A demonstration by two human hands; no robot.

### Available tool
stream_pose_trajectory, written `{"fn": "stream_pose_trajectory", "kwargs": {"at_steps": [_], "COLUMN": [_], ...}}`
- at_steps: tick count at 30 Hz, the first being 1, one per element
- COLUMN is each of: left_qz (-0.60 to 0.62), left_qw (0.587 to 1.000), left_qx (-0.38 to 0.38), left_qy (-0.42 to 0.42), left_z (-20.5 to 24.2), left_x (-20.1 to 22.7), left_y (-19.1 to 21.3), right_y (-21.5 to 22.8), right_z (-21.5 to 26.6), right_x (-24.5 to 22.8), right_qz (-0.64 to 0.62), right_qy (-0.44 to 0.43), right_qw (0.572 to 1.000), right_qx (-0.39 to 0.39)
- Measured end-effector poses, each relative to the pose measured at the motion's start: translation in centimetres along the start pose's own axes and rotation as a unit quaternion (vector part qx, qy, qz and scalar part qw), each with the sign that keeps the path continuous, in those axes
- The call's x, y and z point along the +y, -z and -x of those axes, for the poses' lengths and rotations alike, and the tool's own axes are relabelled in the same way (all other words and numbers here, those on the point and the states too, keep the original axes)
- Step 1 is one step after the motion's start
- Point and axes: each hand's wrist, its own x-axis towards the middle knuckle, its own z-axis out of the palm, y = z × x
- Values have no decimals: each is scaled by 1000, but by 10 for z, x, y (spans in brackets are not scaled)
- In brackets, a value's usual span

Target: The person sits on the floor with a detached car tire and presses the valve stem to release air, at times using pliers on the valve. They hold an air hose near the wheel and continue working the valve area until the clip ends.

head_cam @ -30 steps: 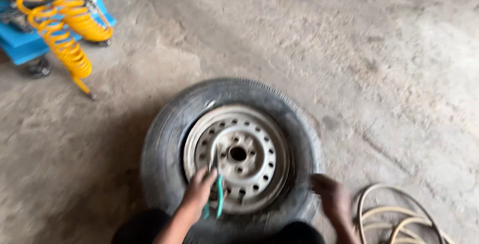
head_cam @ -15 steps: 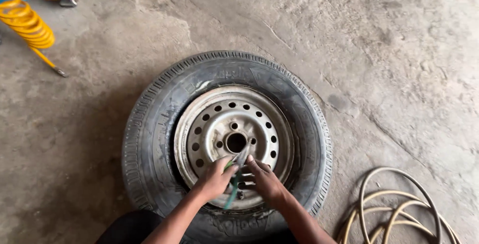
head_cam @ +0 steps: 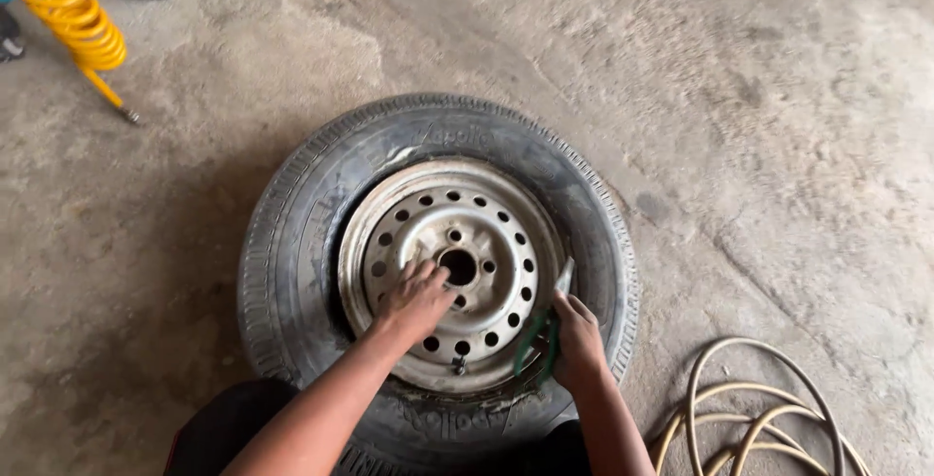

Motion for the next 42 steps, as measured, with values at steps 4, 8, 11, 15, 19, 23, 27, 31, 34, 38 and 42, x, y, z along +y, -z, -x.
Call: {"fn": "stream_pose_trajectory", "kwargs": {"at_steps": [4,8,11,15,19,23,27,31,34,38,42], "left_qz": [264,703,781,428,186,126,31,-20,14,36,73], "left_qw": [963,686,582,883,972,988,998,998,998,998,995], "left_qx": [-26,-40,-18,-14,-40,10,55,56,53,54,67], "left_qy": [45,181,227,193,139,91,28,-10,-16,-9,-12], "left_z": [25,61,74,97,124,120,127,128,129,121,120], "left_x": [23,39,25,-11,-25,-28,-17,-14,-12,-13,-18], "left_y": [9,23,29,5,9,-21,-28,-15,-23,-37,-45], "right_y": [-57,-72,-76,-56,-61,-58,-50,-55,-65,-67,-62], "right_z": [41,52,51,30,23,18,22,20,30,30,28], "right_x": [-8,-10,12,63,74,69,71,69,52,48,51], "right_qz": [26,147,499,718,777,788,762,771,776,765,755], "right_qy": [8,125,121,195,268,222,216,205,158,160,168], "right_qw": [992,969,846,612,499,515,569,569,582,599,610], "right_qx": [-126,-152,-140,-267,-275,-255,-220,-199,-185,-176,-174]}}
